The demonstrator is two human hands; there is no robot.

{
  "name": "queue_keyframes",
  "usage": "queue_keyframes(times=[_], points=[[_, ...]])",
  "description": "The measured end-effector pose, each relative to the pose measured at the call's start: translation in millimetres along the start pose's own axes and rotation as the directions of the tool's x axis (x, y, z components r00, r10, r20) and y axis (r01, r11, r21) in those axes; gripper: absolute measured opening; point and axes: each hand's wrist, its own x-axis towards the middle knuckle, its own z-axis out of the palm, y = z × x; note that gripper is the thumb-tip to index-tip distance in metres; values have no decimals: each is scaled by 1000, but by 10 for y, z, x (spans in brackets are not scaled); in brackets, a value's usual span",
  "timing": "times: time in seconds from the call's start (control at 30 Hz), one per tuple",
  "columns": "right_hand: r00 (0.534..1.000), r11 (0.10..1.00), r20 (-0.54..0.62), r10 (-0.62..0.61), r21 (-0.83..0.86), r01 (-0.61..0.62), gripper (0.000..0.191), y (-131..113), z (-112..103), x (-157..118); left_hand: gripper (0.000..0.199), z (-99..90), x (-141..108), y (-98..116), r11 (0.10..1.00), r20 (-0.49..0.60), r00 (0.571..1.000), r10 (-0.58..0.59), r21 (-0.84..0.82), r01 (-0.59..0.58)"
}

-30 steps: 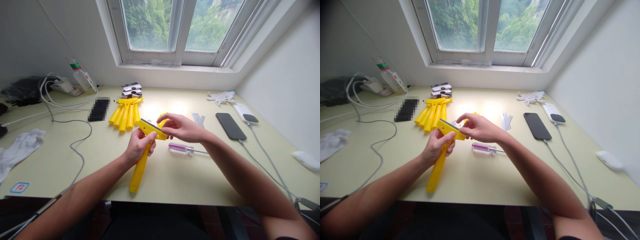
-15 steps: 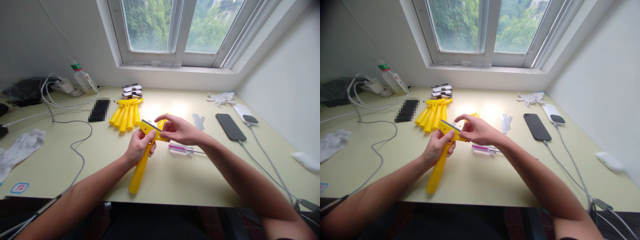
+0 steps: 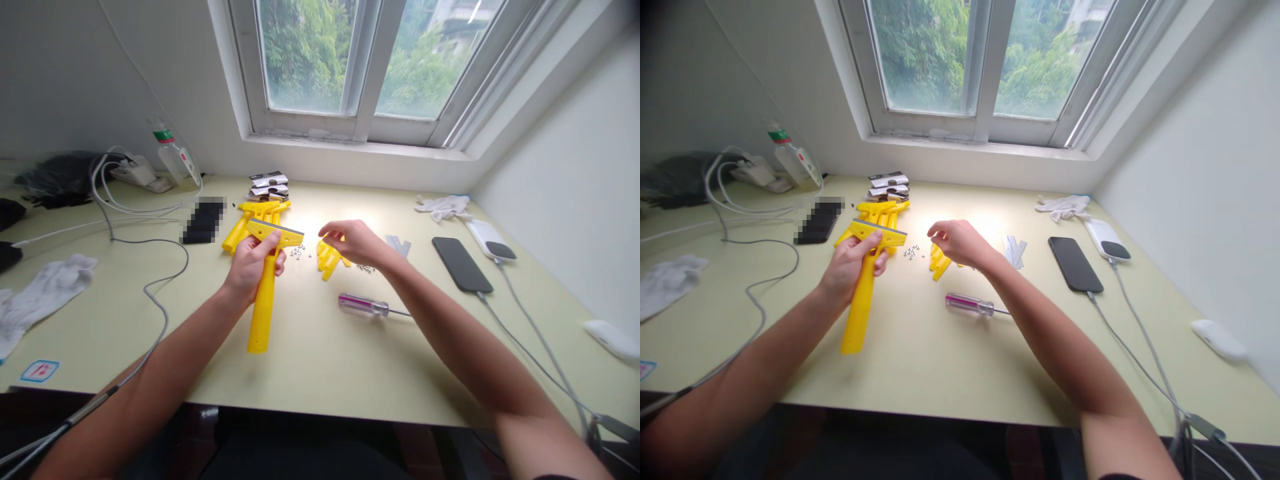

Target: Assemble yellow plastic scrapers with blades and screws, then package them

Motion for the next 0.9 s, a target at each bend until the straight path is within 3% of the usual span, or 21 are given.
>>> queue_keyframes(times=[0.1, 0.33, 0.57, 0.9], points=[[991, 983, 133, -16, -179, 40, 20, -43, 149, 273, 30, -67, 76, 10, 999, -42, 999, 30, -28, -31], [981, 943, 150, 120, -325, -65, 19, -145, 400, 516, 28, -38, 44, -30, 999, -40, 999, 25, -31, -26], [964, 919, 166, 208, -371, -134, 19, -163, 449, 562, 30, -31, 32, -55, 998, -10, 999, 41, -42, -41], [950, 942, 240, 199, -315, -118, 17, -127, 376, 579, 30, -47, 53, 2, 996, -45, 995, 84, -32, -86]])
